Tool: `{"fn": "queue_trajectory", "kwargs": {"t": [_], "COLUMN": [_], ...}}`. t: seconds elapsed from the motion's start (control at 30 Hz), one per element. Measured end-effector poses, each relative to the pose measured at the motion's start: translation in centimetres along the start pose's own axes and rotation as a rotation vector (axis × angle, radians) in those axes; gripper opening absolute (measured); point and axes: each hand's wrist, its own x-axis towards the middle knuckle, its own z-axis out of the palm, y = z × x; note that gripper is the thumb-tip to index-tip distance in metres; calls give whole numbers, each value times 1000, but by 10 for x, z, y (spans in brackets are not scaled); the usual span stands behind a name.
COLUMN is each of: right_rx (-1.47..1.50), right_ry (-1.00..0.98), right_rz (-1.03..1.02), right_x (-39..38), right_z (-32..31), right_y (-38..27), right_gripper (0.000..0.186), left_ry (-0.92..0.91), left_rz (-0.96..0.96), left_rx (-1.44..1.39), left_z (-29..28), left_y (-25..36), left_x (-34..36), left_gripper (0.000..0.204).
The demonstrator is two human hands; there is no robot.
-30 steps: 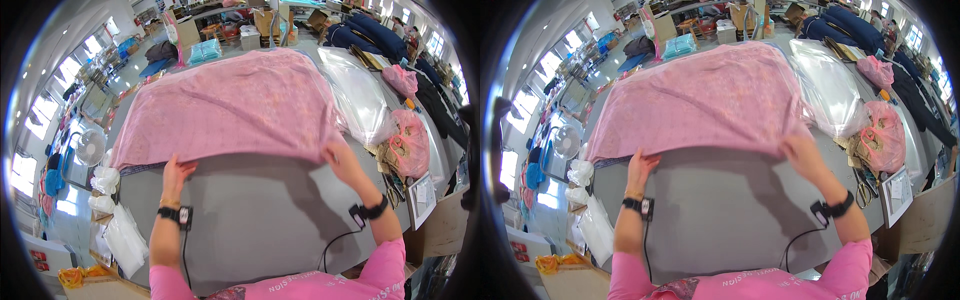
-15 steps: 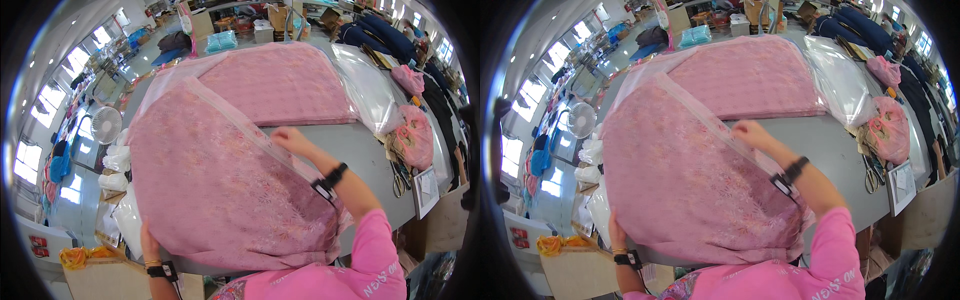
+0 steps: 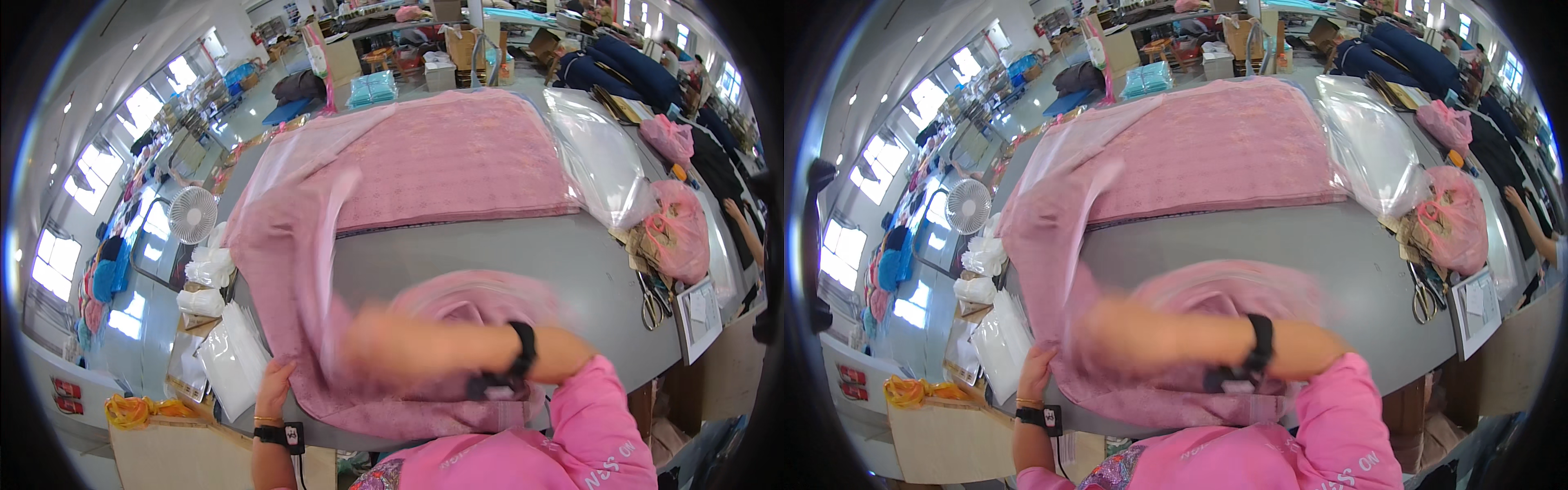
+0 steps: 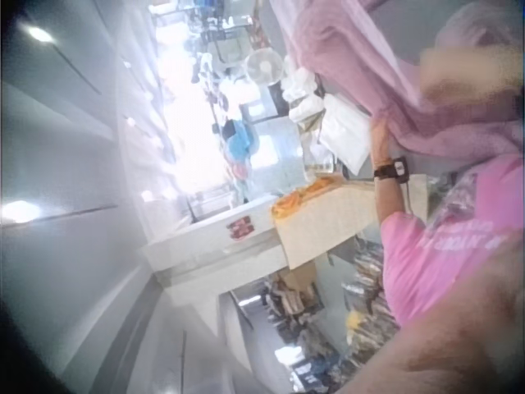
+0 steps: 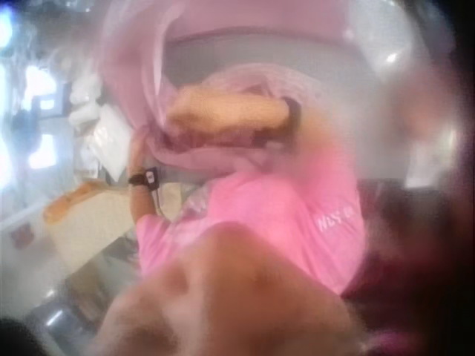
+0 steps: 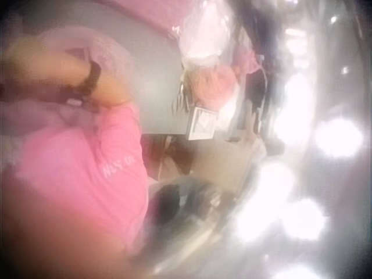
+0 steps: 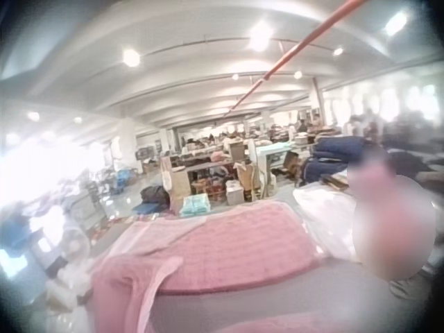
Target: The person repeatedly folds pink towels on a table and places each folded towel into a clear plastic bag. The person handles the towels and bags by hand, repeating the same folding and packaging steps throughout the clip.
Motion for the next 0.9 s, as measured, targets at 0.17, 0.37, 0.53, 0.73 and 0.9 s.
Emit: {"fn": "queue_trajectory", "kwargs": {"t": [0.17, 0.37, 0.53, 0.73, 0.9], "right_rx": [-116, -422, -506, -233, 448], "right_ry": [79, 672, 881, 823, 761], "right_rz": [165, 634, 468, 302, 397], "right_x": [-62, -104, -69, -30, 10], "right_z": [-125, -212, -254, -299, -305], "right_y": [-75, -70, -102, -137, -158], "right_gripper": [14, 38, 39, 33, 34], "left_ry": [-121, 144, 201, -84, 96], "left_rz": [27, 604, 960, 916, 956], "left_rx": [141, 535, 246, -127, -247], "left_z": [3, 7, 28, 59, 59], "left_y": [-7, 124, 277, 376, 405], "left_x": [16, 31, 3, -57, -74], "left_gripper": [30, 30, 38, 48, 50]}}
